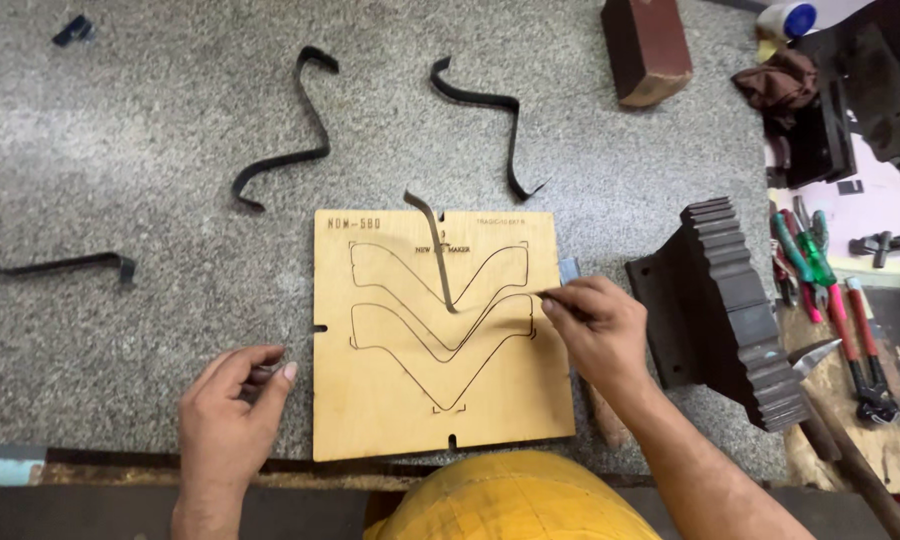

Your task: The person bends a flat metal strip into a zigzag shape using a wooden template, a manual bending machine, and a hammer. They repeatedly check the metal against the template and adjust the bends with the tools.

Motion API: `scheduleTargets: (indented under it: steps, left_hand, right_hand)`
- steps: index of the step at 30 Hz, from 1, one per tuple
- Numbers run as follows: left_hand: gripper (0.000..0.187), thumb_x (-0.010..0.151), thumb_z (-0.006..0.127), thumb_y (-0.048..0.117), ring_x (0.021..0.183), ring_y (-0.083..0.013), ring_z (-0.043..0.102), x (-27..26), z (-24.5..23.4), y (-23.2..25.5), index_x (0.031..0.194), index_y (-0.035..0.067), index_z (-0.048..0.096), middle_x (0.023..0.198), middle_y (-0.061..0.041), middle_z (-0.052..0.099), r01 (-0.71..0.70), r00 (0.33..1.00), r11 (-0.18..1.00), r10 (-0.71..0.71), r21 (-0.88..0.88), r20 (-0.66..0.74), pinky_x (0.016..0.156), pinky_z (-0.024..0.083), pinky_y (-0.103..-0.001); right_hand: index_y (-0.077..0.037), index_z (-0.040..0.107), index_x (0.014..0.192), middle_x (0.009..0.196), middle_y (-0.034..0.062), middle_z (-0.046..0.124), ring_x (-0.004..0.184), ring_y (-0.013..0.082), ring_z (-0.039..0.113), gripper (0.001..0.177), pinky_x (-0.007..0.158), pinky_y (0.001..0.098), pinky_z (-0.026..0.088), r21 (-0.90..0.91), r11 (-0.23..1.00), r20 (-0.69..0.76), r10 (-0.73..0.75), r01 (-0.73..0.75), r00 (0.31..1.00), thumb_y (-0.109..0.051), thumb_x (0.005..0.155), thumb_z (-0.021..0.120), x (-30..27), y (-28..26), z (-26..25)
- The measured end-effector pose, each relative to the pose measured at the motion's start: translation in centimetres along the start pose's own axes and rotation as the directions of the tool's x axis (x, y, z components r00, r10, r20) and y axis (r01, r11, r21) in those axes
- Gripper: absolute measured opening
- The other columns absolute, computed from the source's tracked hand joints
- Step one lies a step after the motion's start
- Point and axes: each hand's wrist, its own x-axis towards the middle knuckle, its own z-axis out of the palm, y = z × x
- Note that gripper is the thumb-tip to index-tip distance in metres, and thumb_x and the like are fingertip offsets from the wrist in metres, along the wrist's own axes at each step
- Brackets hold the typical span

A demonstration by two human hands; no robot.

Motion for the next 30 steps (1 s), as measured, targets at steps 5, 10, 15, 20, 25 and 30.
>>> scheduleTargets:
  steps: [5, 10, 15, 20, 25, 30]
  left_hand:
    - [0.024, 0.084, 0.078, 0.012, 0.071, -0.0138, 0.071, 1.2, -0.2, -0.5, 0.105, 0.003, 0.075, 0.093, -0.007, 0.075, -0.042, 0.999, 0.999, 0.042, -0.004, 0.013, 0.065, 0.057, -0.029]
    - [0.025, 0.084, 0.078, 0.013, 0.071, -0.014, 0.07, 2.5, -1.0, -0.9, 0.107, 0.002, 0.074, 0.093, -0.008, 0.075, 0.003, 1.0, 1.0, -0.003, -0.007, -0.01, 0.064, 0.057, -0.029]
    - [0.028, 0.085, 0.079, 0.014, 0.072, -0.0152, 0.069, 4.0, -2.6, -2.3, 0.11, 0.003, 0.075, 0.094, -0.009, 0.074, 0.09, 0.994, 0.995, -0.087, 0.042, -0.073, 0.061, 0.056, -0.03]
    - [0.029, 0.089, 0.082, 0.017, 0.072, -0.0193, 0.069, 6.1, -5.5, -5.4, 0.113, 0.003, 0.075, 0.09, -0.012, 0.073, 0.167, 0.956, 0.984, -0.147, 0.059, -0.255, 0.063, 0.055, -0.034]
    - [0.026, 0.092, 0.084, 0.016, 0.087, -0.017, 0.072, 9.7, -8.2, -8.8, 0.112, 0.002, 0.074, 0.098, -0.008, 0.076, 0.124, 0.864, 0.992, -0.094, 0.027, -0.495, 0.079, 0.057, -0.034]
    - [0.04, 0.093, 0.085, 0.018, 0.07, -0.0225, 0.069, 14.4, -9.0, -11.4, 0.112, -0.006, 0.059, 0.094, -0.015, 0.069, 0.231, 0.681, 0.965, -0.249, -0.12, -0.689, 0.055, 0.056, -0.036]
  right_hand:
    - [-0.002, 0.079, 0.097, 0.088, 0.0076, 0.073, 0.072, 0.016, 0.069, 0.014, 0.065, 0.027, 0.054, 0.014, 0.997, -0.039, 0.07, -0.07, 0.997, -0.007, 0.083, 0.082, 3.6, 0.4, 2.5]
    - [-0.001, 0.076, 0.109, 0.102, 0.0096, 0.072, 0.083, 0.017, 0.071, 0.022, 0.074, 0.0279, 0.057, 0.053, 0.99, 0.015, 0.131, -0.132, 0.991, -0.007, 0.088, 0.078, 8.3, 1.5, 5.5]
    - [0.002, 0.064, 0.126, 0.127, 0.0111, 0.064, 0.096, 0.0167, 0.072, 0.042, 0.082, 0.0281, 0.06, 0.235, 0.97, 0.046, 0.049, -0.058, 0.998, -0.007, 0.087, 0.075, 8.9, 2.4, 6.0]
    - [0.0, 0.071, 0.113, 0.101, 0.007, 0.069, 0.077, 0.013, 0.065, 0.029, 0.07, 0.0269, 0.054, 0.041, 0.997, -0.021, 0.067, -0.066, 0.998, -0.007, 0.086, 0.078, 3.8, 2.9, 3.9]
    - [-0.002, 0.078, 0.101, 0.082, 0.0059, 0.073, 0.068, 0.0124, 0.059, 0.017, 0.062, 0.0279, 0.049, 0.068, 0.955, 0.194, 0.272, -0.289, 0.943, -0.008, 0.084, 0.079, -3.3, 2.6, 3.0]
    - [-0.003, 0.076, 0.097, 0.086, 0.004, 0.075, 0.074, 0.0104, 0.067, 0.016, 0.066, 0.0253, 0.054, 0.104, 0.987, 0.256, 0.091, -0.121, 0.962, -0.011, 0.083, 0.078, -4.9, 2.2, 2.8]
